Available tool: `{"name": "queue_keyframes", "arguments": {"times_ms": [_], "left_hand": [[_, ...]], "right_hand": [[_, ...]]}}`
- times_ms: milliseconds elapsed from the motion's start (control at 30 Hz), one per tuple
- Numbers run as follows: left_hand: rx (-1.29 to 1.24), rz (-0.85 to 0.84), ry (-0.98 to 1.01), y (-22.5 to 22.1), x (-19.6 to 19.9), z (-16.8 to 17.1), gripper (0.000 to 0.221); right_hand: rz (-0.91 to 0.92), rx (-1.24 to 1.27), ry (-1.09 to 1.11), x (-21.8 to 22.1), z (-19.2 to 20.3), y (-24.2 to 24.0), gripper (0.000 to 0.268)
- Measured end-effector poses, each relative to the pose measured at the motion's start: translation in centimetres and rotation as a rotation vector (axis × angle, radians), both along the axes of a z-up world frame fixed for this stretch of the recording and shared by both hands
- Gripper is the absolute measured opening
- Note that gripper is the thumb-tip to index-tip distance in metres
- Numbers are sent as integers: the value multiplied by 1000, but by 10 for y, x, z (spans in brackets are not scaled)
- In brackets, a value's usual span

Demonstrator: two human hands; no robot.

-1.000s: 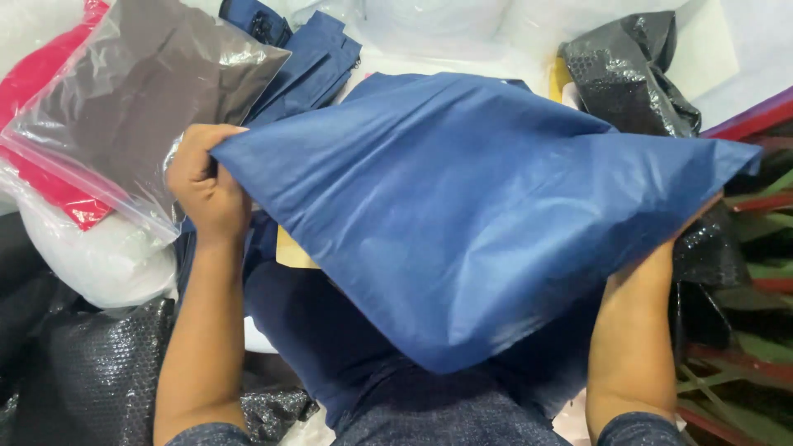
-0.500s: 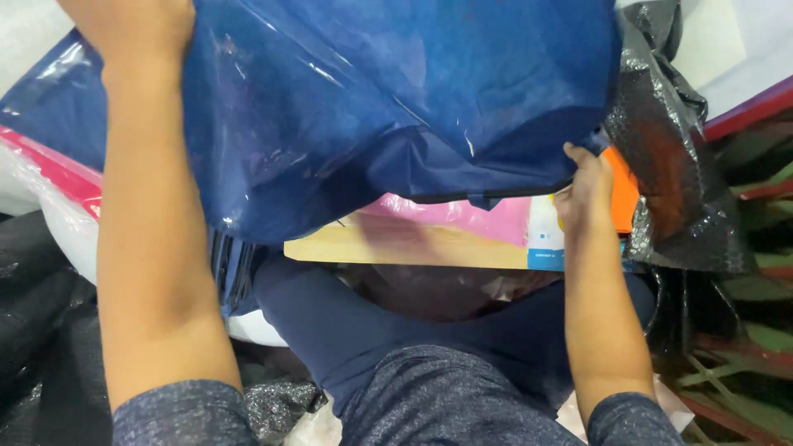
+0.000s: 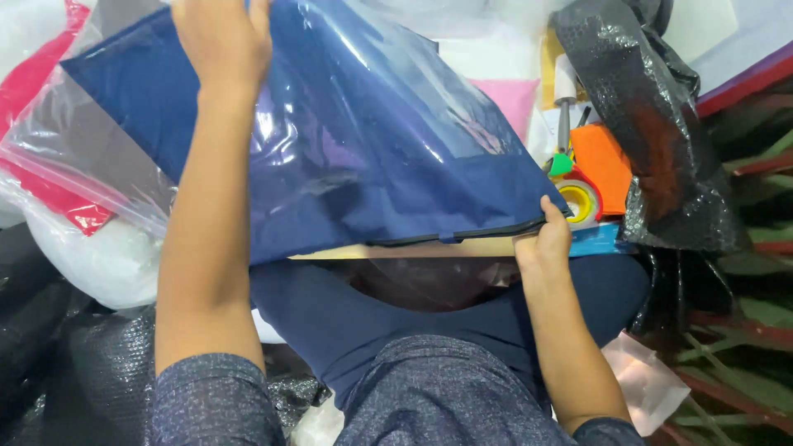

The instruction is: The person uses a lint roller on a pink garment inside a plastic bag, then folds a blue fabric item and places it into a black bubble-wrap mailer before sealing the mailer with adhesive tape.

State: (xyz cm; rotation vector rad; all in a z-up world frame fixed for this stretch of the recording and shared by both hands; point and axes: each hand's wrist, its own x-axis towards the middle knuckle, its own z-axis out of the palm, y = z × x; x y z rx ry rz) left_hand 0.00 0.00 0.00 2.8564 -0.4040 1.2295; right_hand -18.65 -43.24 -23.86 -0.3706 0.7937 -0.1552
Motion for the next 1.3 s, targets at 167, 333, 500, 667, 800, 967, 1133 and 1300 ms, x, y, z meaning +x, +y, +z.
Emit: {"name": "queue_keyframes", "arguments": {"times_ms": [167,333,500,667,800,967,1133,1300], "left_hand": [[-93,139,102,3,-97,-91,44],[-317,574,287,42,-176,-143,62],[-671,906,453,84,-205,-171,83],[-792,688,441,121,-216,-179,63],[-963,214,673,86,-237,-113,43],[-1352,-58,684,53,-258,-67,72],[-1155,449,836,34,-277,-89,77],[-1185,386,565,8,-311,-82,45]], "right_hand": [[62,-97,-71,-10,26,13,35],[106,-232,-114,-14,22,9,31],[134,-590,-181,-16,54,52,29],[366,-1141,-1057,-24,150,150,19],[662,-1635,-1261,-37,146,228,10],[1124,-1650,-1676,-64,95,296,53],[1174,-1409,-1587,-71,69,282,59],[1098,-1176,-787,-33,85,249,93]]}}
